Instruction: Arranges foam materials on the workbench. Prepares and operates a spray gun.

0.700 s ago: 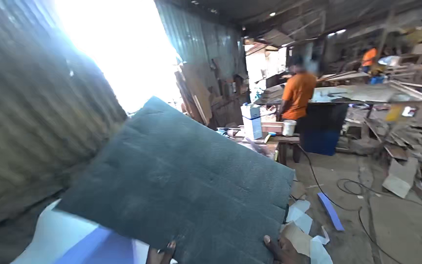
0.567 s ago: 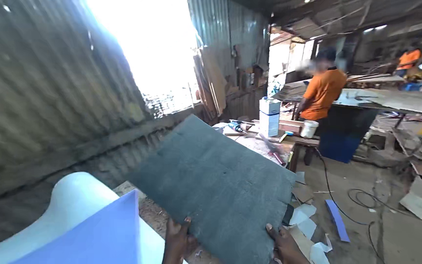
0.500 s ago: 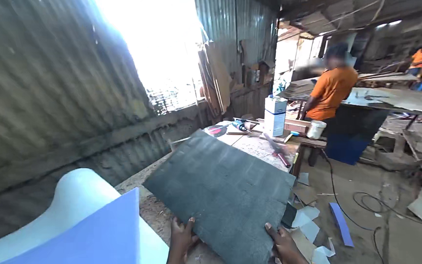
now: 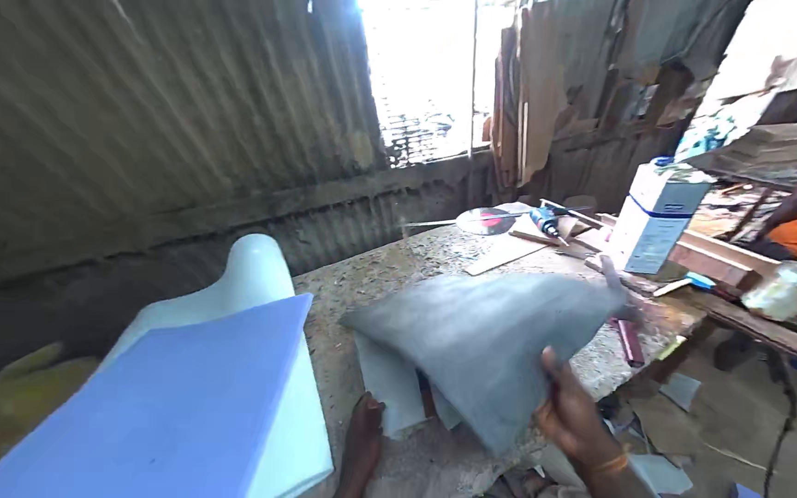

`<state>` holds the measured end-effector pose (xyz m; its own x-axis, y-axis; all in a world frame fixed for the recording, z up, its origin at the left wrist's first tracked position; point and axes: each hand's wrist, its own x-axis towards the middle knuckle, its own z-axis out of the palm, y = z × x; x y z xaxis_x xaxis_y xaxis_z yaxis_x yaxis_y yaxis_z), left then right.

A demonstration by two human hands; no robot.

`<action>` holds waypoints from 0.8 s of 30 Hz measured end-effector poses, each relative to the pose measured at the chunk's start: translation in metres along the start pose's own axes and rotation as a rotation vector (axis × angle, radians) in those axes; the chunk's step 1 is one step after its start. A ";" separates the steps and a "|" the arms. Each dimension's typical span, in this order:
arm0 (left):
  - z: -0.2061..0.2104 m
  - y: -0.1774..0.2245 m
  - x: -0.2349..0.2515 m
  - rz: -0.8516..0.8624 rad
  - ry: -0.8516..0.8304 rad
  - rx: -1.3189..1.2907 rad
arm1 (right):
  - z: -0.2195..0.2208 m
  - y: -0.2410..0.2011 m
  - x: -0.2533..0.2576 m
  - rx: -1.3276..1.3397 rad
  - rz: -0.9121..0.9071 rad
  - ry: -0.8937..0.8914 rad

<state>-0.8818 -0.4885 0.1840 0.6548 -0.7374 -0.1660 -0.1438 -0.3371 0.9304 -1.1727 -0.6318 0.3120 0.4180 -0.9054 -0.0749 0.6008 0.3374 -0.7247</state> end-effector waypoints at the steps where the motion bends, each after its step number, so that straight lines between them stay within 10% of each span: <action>1: 0.005 -0.001 -0.004 0.049 0.048 0.118 | 0.008 -0.028 0.013 0.017 -0.046 -0.081; 11: 0.037 -0.014 -0.063 -0.004 0.320 0.009 | -0.014 -0.116 0.052 -0.017 -0.447 -0.356; 19: 0.042 0.005 -0.059 -0.169 0.249 -0.279 | 0.004 -0.168 0.048 -0.870 -0.935 -0.591; 24: 0.056 0.020 -0.088 -0.240 0.298 -0.418 | -0.006 -0.098 0.051 -1.523 -0.904 -0.791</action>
<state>-0.9844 -0.4632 0.1990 0.8228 -0.4512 -0.3455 0.3010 -0.1697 0.9384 -1.2142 -0.7126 0.3745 0.7987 -0.2062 0.5653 -0.0396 -0.9554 -0.2926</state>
